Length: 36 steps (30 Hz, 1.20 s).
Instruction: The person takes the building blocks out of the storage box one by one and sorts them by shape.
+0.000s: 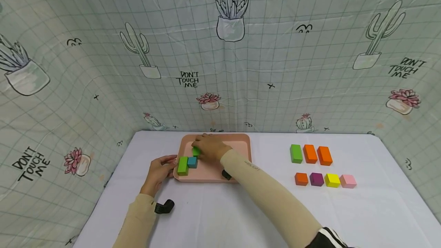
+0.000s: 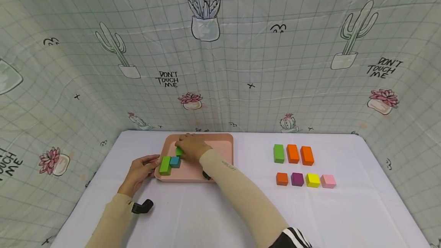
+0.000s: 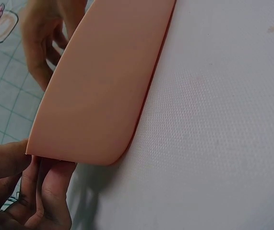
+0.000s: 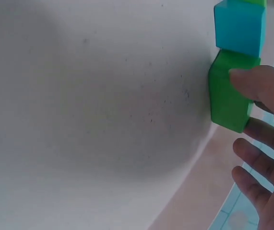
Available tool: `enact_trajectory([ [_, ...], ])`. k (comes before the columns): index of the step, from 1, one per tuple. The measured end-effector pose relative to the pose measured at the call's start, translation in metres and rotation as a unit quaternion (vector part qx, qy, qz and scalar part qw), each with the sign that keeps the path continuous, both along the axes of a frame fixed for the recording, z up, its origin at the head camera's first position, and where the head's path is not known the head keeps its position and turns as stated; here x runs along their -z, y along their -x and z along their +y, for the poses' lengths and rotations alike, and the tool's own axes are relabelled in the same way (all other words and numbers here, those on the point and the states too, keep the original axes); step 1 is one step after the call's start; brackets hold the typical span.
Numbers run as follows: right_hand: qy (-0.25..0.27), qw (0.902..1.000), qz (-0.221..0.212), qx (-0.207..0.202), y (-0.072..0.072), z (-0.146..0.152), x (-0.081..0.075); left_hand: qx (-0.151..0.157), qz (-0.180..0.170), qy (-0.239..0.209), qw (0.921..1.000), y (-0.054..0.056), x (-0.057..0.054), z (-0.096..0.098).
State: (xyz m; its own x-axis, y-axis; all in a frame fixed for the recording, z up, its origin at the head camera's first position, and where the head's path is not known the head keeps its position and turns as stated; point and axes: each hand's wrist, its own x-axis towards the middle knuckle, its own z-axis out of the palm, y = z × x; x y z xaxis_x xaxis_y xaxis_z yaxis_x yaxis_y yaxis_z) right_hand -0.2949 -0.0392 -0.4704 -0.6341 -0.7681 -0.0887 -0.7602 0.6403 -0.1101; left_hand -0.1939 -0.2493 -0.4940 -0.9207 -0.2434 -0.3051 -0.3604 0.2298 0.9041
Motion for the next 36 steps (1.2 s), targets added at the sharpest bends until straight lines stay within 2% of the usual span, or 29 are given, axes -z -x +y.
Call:
enact_trajectory([
  [14,0.016,0.9993,-0.032,0.009,0.002,0.024,-0.008,-0.005,0.000,-0.001,1.0000,0.001,-0.001,0.002],
  [24,0.052,0.9985,-0.012,0.002,-0.003,0.045,-0.020,0.000,0.006,-0.004,1.0000,-0.001,-0.001,0.001],
  [36,0.079,0.9955,0.051,-0.014,-0.014,0.083,-0.032,0.006,0.005,-0.010,0.9999,-0.001,-0.002,0.001],
])
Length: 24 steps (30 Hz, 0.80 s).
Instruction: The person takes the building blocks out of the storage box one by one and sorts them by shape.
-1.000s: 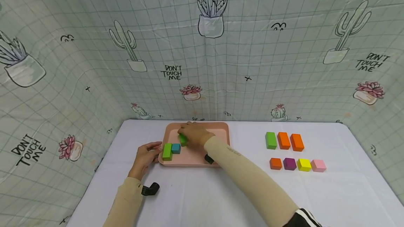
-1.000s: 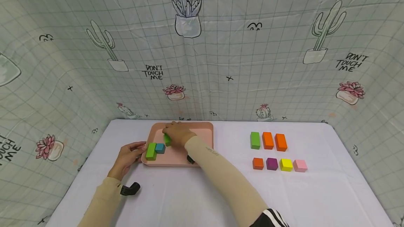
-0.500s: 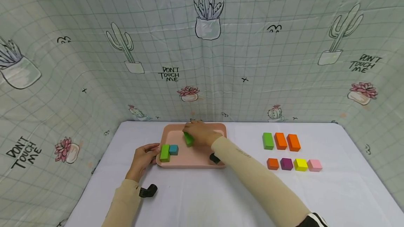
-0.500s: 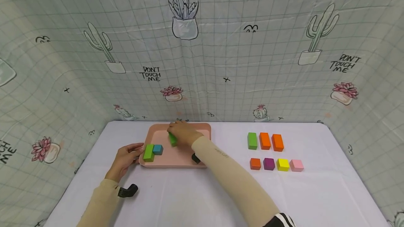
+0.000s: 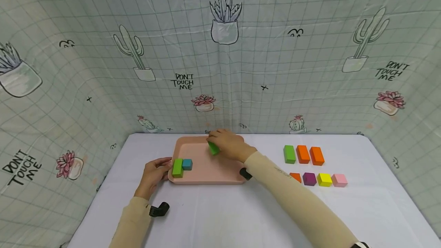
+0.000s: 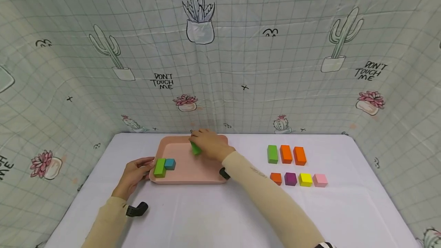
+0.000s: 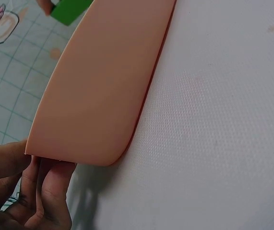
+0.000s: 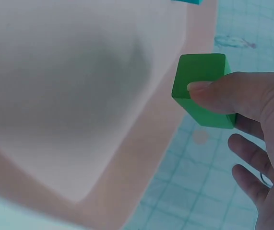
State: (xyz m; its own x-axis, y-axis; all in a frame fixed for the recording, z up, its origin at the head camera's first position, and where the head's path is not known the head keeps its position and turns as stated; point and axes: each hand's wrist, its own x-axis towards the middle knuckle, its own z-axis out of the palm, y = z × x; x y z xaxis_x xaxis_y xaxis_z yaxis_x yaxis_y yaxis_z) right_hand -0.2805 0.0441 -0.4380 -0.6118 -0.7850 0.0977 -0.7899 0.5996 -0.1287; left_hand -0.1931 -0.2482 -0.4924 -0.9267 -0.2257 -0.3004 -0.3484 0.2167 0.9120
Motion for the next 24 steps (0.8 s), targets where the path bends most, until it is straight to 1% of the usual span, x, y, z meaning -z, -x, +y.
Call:
enact_trajectory([
  [3,0.022,0.9997,0.014,-0.001,-0.001,0.011,-0.002,0.001,0.003,-0.002,1.0000,0.000,0.001,-0.001],
  [7,0.048,0.9983,0.031,0.007,-0.003,0.028,-0.005,0.005,0.006,-0.001,1.0000,-0.001,0.001,-0.001],
  [11,0.061,0.9967,0.051,0.016,-0.004,0.044,-0.007,0.005,0.007,0.001,1.0000,-0.001,0.000,-0.001],
  [19,0.088,0.9937,0.054,0.044,-0.017,0.076,-0.012,-0.001,0.001,0.005,1.0000,0.001,0.000,0.000],
  [24,0.099,0.9905,0.061,0.073,-0.026,0.099,-0.013,0.001,0.000,0.007,1.0000,0.000,0.000,0.000],
])
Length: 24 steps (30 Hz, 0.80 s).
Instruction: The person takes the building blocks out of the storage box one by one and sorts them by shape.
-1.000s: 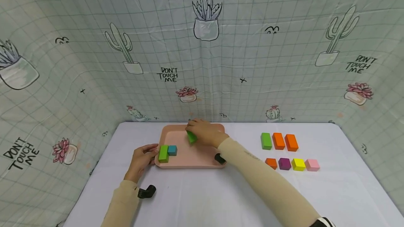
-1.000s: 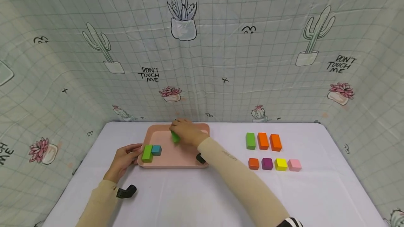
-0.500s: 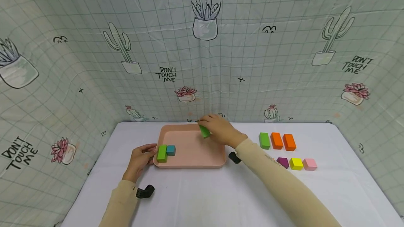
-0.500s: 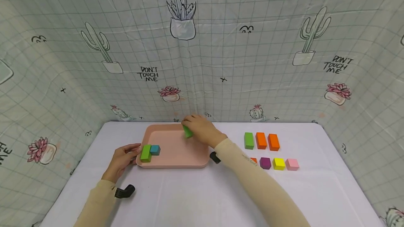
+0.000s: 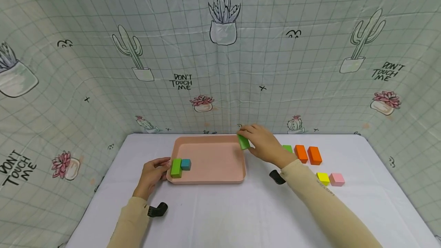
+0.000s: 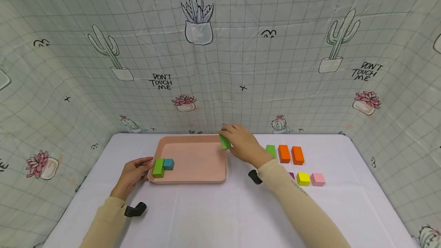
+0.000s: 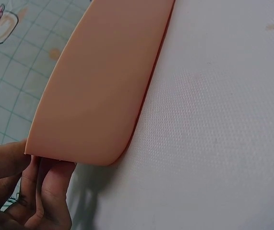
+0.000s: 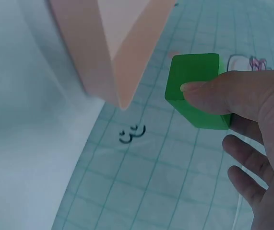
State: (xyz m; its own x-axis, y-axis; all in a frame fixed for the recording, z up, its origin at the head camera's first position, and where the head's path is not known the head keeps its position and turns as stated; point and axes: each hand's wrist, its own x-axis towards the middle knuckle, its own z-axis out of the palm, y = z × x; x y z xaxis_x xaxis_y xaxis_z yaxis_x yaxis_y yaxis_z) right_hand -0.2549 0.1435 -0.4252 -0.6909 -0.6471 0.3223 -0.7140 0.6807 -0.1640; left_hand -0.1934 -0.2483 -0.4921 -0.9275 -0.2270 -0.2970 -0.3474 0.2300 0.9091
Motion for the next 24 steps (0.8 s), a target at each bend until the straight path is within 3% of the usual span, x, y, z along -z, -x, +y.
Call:
enact_trajectory([
  [12,0.013,0.9978,0.028,0.059,-0.012,0.064,0.008,-0.007,0.000,0.002,1.0000,-0.002,0.000,0.001],
  [24,0.036,0.9915,-0.006,0.125,-0.032,0.137,0.018,-0.006,0.005,0.001,1.0000,-0.001,0.001,0.001],
])
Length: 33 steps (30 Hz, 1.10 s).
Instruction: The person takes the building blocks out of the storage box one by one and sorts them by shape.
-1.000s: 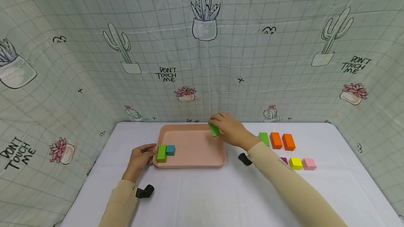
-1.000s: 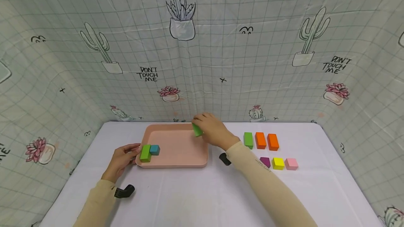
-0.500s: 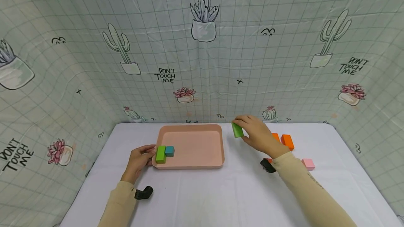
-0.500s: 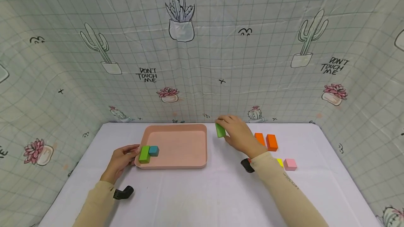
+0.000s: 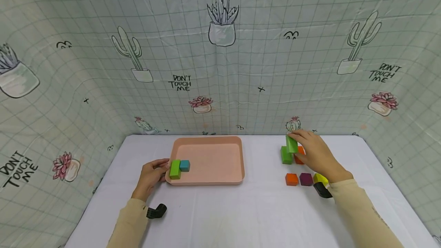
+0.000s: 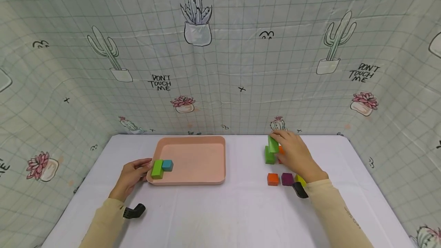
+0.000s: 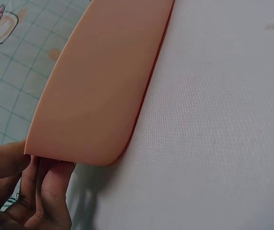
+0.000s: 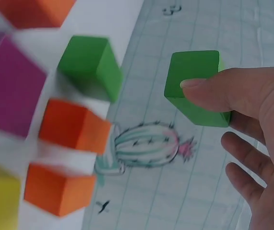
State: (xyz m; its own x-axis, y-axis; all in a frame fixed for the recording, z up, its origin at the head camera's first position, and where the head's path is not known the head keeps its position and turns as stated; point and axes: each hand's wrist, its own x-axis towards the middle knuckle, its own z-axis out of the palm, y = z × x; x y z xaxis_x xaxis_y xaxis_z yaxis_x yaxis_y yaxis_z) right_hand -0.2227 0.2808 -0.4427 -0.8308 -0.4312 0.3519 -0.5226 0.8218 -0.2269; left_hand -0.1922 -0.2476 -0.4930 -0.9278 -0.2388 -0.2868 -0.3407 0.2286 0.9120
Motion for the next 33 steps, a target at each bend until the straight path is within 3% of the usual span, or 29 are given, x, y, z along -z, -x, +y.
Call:
enact_trajectory([
  [18,-0.006,0.9954,-0.016,0.094,-0.025,0.077,0.016,0.002,-0.004,0.001,1.0000,-0.003,0.000,0.000],
  [25,-0.006,0.9943,-0.023,0.104,-0.020,0.105,0.024,0.003,-0.004,-0.004,1.0000,-0.002,-0.001,-0.001],
  [33,-0.026,0.9956,-0.055,0.071,-0.008,0.125,0.030,0.003,-0.002,-0.002,1.0000,-0.001,-0.001,0.000],
])
